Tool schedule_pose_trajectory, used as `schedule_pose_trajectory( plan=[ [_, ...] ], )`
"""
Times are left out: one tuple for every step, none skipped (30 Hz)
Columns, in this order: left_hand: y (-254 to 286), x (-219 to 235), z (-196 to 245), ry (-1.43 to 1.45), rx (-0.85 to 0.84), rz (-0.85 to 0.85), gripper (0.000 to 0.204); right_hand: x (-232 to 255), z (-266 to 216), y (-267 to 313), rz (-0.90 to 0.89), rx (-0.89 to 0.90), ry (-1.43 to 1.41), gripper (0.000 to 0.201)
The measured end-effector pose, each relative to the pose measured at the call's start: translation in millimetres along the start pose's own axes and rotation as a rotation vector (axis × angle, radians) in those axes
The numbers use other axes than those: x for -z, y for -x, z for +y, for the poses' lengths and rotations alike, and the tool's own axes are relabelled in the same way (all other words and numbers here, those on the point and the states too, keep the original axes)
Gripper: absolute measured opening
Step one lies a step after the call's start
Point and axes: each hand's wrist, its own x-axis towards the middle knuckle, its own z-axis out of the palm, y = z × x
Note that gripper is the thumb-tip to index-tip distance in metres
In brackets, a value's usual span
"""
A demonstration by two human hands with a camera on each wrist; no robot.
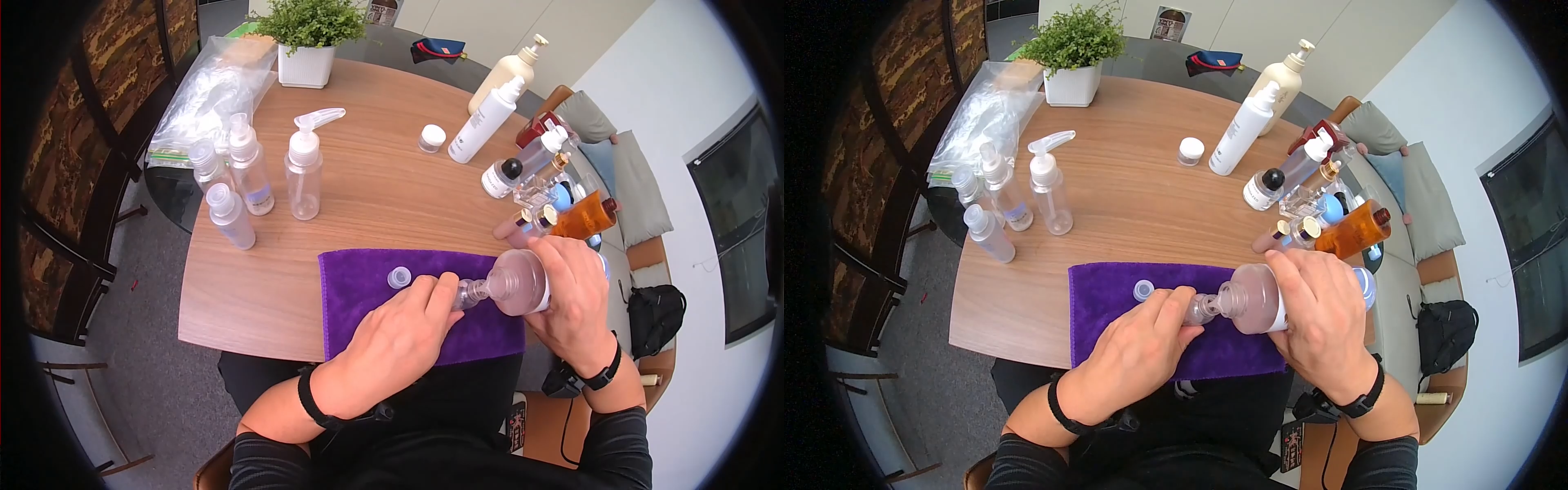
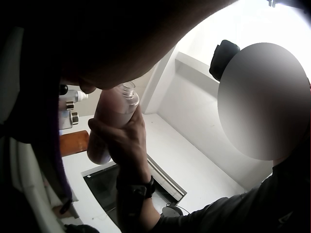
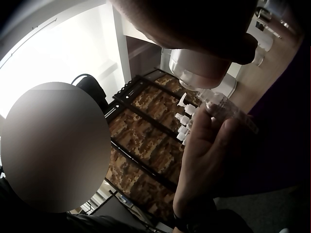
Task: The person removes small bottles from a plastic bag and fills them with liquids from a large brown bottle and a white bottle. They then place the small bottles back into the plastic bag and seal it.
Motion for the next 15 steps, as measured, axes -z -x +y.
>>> schedule_pose_trajectory(
  plan=[
    [-0.1, 0.1, 0.0, 0.002, 0.001, -0.001, 0.048, 0.6, -0.4, -0.2, -0.005, -0.001, 0.002, 0.066],
    [-0.1, -0.1, -0.2, 0.002, 0.001, -0.001, 0.048, 0.9, -0.7, -0.3, -0.011, -0.002, 0.004, 0.065],
    [-0.1, -0.7, -0.5, 0.005, 0.000, 0.002, 0.048, 0.9, -0.7, -0.6, -0.011, -0.002, 0.004, 0.065],
    [0.0, -1.1, -0.7, 0.008, 0.000, 0.006, 0.048, 0.8, -0.7, -1.0, -0.007, 0.000, 0.002, 0.065],
    [0.1, -0.9, -0.6, 0.008, 0.000, 0.006, 0.048, 0.6, -0.7, -1.1, -0.004, 0.003, -0.001, 0.065],
    [0.0, -0.5, -0.4, 0.006, 0.001, 0.005, 0.048, 0.5, -0.6, -1.1, -0.005, 0.003, -0.002, 0.065],
    [0.0, -0.3, -0.3, 0.004, 0.002, 0.003, 0.048, 0.3, -0.4, -0.9, -0.005, 0.004, 0.000, 0.064],
    [0.0, -0.3, -0.5, 0.004, 0.002, 0.003, 0.048, 0.1, -0.3, -0.7, -0.005, 0.004, 0.002, 0.064],
    [0.0, -0.5, -0.6, 0.004, -0.002, 0.007, 0.047, 0.2, -0.5, -0.9, -0.005, 0.005, 0.001, 0.064],
    [0.0, -0.7, -0.7, 0.004, -0.006, 0.011, 0.047, 0.5, -0.6, -1.1, -0.007, 0.003, -0.004, 0.064],
    [0.0, -0.8, -0.8, 0.004, -0.006, 0.011, 0.047, 0.9, -0.8, -1.3, -0.009, 0.001, -0.009, 0.064],
    [0.1, -0.9, -0.8, 0.004, -0.004, 0.010, 0.047, 1.2, -0.7, -1.5, -0.009, 0.001, -0.009, 0.064],
    [0.2, -1.0, -0.8, 0.003, -0.001, 0.007, 0.047, 1.5, -0.6, -1.6, -0.012, 0.000, -0.007, 0.064],
    [0.4, -1.0, -0.8, 0.003, -0.001, 0.007, 0.047, 1.8, -0.6, -1.5, -0.015, 0.000, -0.006, 0.064],
    [0.3, -0.9, -0.7, 0.003, 0.001, 0.005, 0.047, 2.2, -0.8, -1.8, -0.015, -0.001, -0.006, 0.064]
  ],
)
